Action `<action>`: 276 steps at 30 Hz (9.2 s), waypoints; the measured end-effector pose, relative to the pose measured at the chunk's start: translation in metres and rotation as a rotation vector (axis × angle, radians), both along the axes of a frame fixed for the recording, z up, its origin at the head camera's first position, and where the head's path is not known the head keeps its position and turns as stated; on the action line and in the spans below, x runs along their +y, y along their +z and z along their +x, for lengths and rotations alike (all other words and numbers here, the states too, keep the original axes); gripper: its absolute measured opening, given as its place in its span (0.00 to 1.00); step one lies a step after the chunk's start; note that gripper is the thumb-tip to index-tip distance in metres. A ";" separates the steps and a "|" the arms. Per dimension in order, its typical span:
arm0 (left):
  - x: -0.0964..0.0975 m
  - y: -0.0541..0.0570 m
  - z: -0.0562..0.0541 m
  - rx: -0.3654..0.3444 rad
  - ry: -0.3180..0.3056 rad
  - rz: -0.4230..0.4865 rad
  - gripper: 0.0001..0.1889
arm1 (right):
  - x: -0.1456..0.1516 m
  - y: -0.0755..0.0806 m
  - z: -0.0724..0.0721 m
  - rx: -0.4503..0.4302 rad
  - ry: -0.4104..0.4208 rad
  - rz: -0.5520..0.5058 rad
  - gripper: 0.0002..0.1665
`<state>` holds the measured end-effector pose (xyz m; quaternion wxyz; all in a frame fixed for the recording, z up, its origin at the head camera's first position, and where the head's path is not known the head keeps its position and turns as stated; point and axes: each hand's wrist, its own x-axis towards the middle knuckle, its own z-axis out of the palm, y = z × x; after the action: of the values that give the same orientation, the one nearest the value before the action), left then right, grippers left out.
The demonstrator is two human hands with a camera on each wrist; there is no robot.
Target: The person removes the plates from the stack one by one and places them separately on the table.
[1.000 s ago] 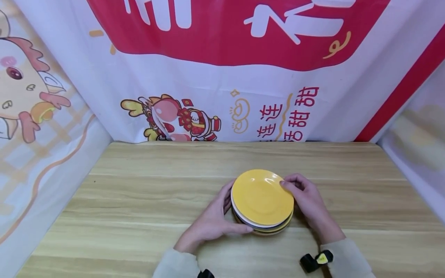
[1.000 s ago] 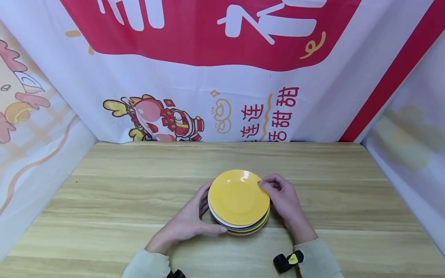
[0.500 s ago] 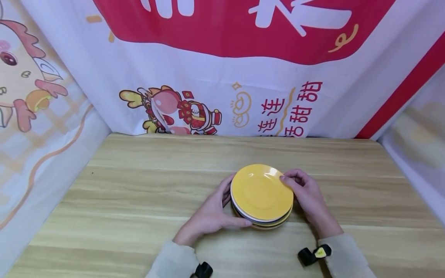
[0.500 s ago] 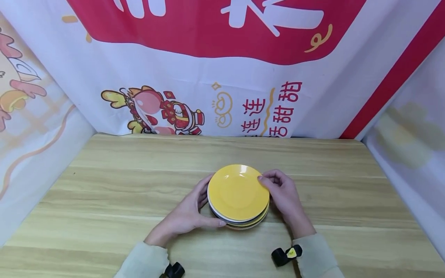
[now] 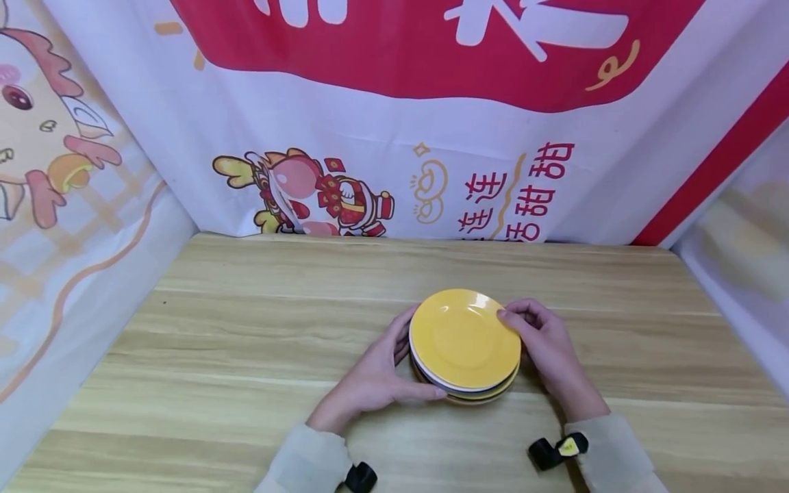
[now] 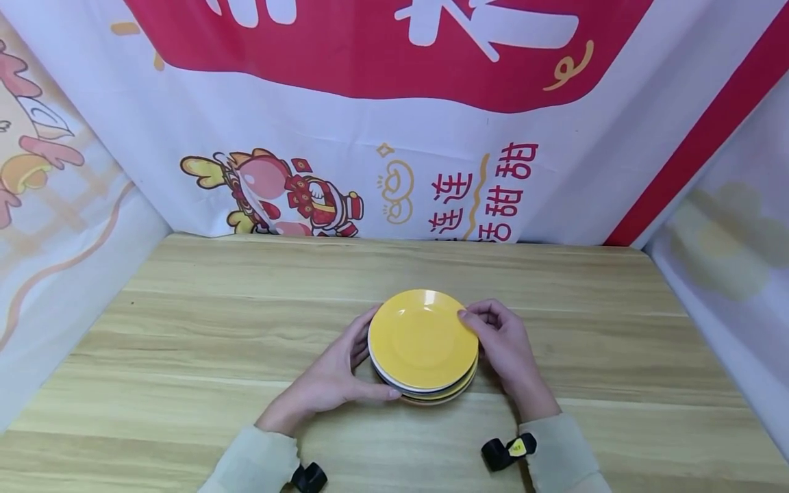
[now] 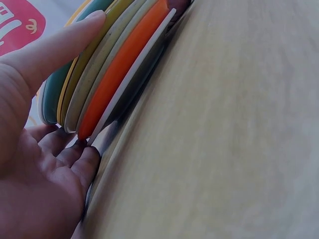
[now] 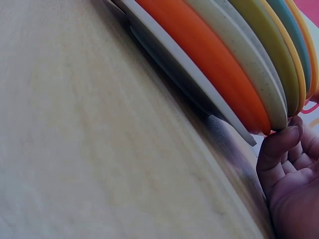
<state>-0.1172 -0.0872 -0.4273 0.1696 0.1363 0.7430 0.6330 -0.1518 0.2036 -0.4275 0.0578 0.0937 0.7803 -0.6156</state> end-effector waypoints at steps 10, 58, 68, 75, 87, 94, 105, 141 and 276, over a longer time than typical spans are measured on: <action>-0.001 -0.001 -0.001 0.000 -0.001 0.014 0.65 | 0.002 -0.001 0.000 -0.020 0.000 -0.002 0.24; 0.006 0.044 -0.011 0.124 -0.162 -0.246 0.64 | 0.000 0.001 0.003 -0.033 -0.006 -0.033 0.22; 0.014 0.031 -0.010 0.113 -0.150 -0.164 0.73 | -0.001 -0.001 0.002 -0.011 -0.010 -0.027 0.21; 0.012 0.024 -0.011 0.092 -0.133 -0.106 0.73 | 0.000 0.001 0.003 -0.052 -0.012 -0.048 0.22; 0.012 0.025 -0.010 0.103 -0.126 -0.152 0.71 | 0.004 0.011 0.004 -0.035 0.014 -0.192 0.14; 0.013 0.026 -0.010 0.133 -0.140 -0.149 0.71 | 0.009 0.014 0.006 -0.045 0.033 -0.292 0.04; 0.010 0.028 -0.009 0.112 -0.147 -0.149 0.69 | 0.022 0.010 0.002 -0.054 0.032 -0.402 0.04; 0.009 0.027 -0.011 0.115 -0.144 -0.165 0.69 | 0.038 0.012 -0.001 -0.035 0.052 -0.495 0.07; 0.008 0.025 -0.011 0.071 -0.138 -0.148 0.67 | 0.033 0.015 -0.067 -0.284 -0.185 -0.008 0.31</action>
<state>-0.1278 -0.0792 -0.4023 0.1958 0.1968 0.7821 0.5578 -0.2193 0.2368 -0.4124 0.1109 0.2510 0.7500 -0.6018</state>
